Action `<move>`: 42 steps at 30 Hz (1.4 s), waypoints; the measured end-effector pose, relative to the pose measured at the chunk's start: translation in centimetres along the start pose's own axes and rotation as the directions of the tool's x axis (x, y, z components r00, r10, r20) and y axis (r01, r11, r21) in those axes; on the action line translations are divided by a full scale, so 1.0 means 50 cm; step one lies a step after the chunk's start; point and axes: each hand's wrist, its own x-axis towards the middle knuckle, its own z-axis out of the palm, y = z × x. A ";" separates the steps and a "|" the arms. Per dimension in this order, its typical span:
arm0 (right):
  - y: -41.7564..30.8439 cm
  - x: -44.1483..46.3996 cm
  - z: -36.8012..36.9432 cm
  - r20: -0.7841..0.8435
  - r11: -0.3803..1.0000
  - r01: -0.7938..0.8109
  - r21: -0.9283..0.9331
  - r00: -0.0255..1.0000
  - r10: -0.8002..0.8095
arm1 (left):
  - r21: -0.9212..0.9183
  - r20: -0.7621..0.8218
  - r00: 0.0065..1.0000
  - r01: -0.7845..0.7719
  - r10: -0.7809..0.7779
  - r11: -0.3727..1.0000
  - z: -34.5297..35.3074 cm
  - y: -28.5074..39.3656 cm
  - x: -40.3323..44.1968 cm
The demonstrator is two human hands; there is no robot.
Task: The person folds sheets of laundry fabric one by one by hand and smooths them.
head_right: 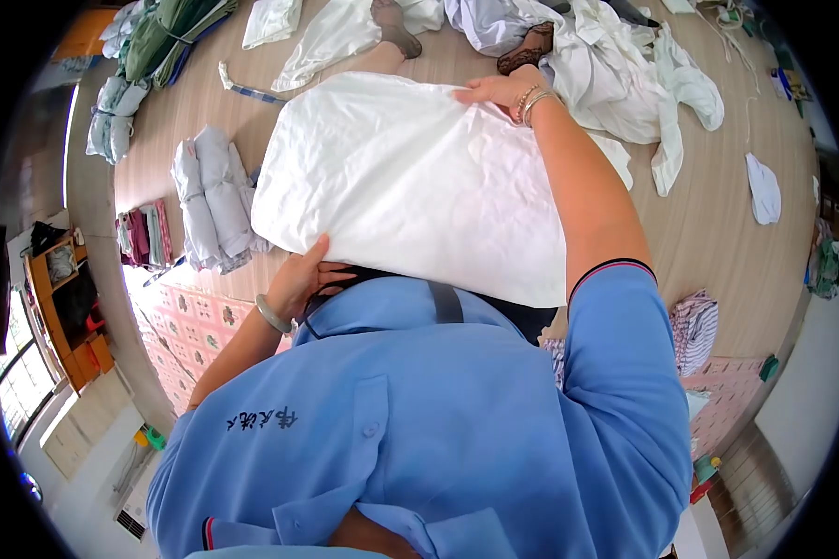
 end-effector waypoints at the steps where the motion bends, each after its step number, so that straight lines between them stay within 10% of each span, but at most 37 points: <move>1: 0.002 -0.006 0.008 0.066 0.997 -0.022 0.073 0.998 0.017 | -0.050 0.024 1.000 -0.006 0.007 0.999 0.000 -0.005 -0.001; 6: -0.060 -0.085 0.034 0.073 0.998 -0.045 -0.043 0.996 0.049 | -0.016 0.167 0.985 0.032 -0.029 0.999 0.028 0.024 0.023; 8: -0.070 -0.082 -0.027 0.280 0.959 0.212 0.187 0.924 -0.259 | -0.153 0.148 0.934 -0.304 0.326 0.940 0.013 0.047 0.009; 13: -0.192 -0.270 -0.066 0.072 0.707 0.571 0.418 0.755 -0.652 | -0.587 0.253 0.621 -0.511 0.742 0.628 0.028 0.203 -0.062; 17: -0.220 -0.357 -0.102 -0.007 0.641 0.697 0.322 0.678 -0.735 | -0.032 -0.028 0.655 -0.756 0.755 0.654 0.078 0.240 -0.002; 22: -0.237 -0.477 -0.076 -0.234 0.456 0.817 0.352 0.549 -0.802 | -0.106 0.013 0.458 -0.883 0.889 0.457 0.083 0.396 -0.102; 26: -0.271 -0.307 -0.192 -0.218 0.418 0.721 0.552 0.609 -0.763 | -0.196 0.284 0.600 -0.727 0.748 0.658 0.081 0.617 0.024; 30: -0.299 -0.321 -0.233 -0.308 0.187 0.742 0.644 0.475 -0.824 | -0.151 0.095 0.579 -0.796 0.810 0.587 0.169 0.686 -0.069; 32: -0.277 -0.378 -0.191 -0.229 0.256 0.796 0.549 0.437 -0.870 | -0.168 0.376 0.462 -0.818 0.803 0.550 0.158 0.671 -0.073; 33: -0.243 -0.367 -0.207 -0.231 0.249 0.797 0.551 0.432 -0.872 | 0.007 0.327 0.307 -0.947 0.894 0.322 0.144 0.641 -0.060; 34: -0.173 -0.342 -0.238 -0.203 0.387 0.799 0.461 0.519 -0.830 | 0.325 0.302 0.363 -0.909 0.881 0.263 0.075 0.640 -0.014; 42: 0.324 -0.440 0.053 -0.294 0.893 0.422 0.157 0.883 -0.366 | 0.657 -0.115 0.595 -0.555 0.795 0.510 -0.041 0.079 0.061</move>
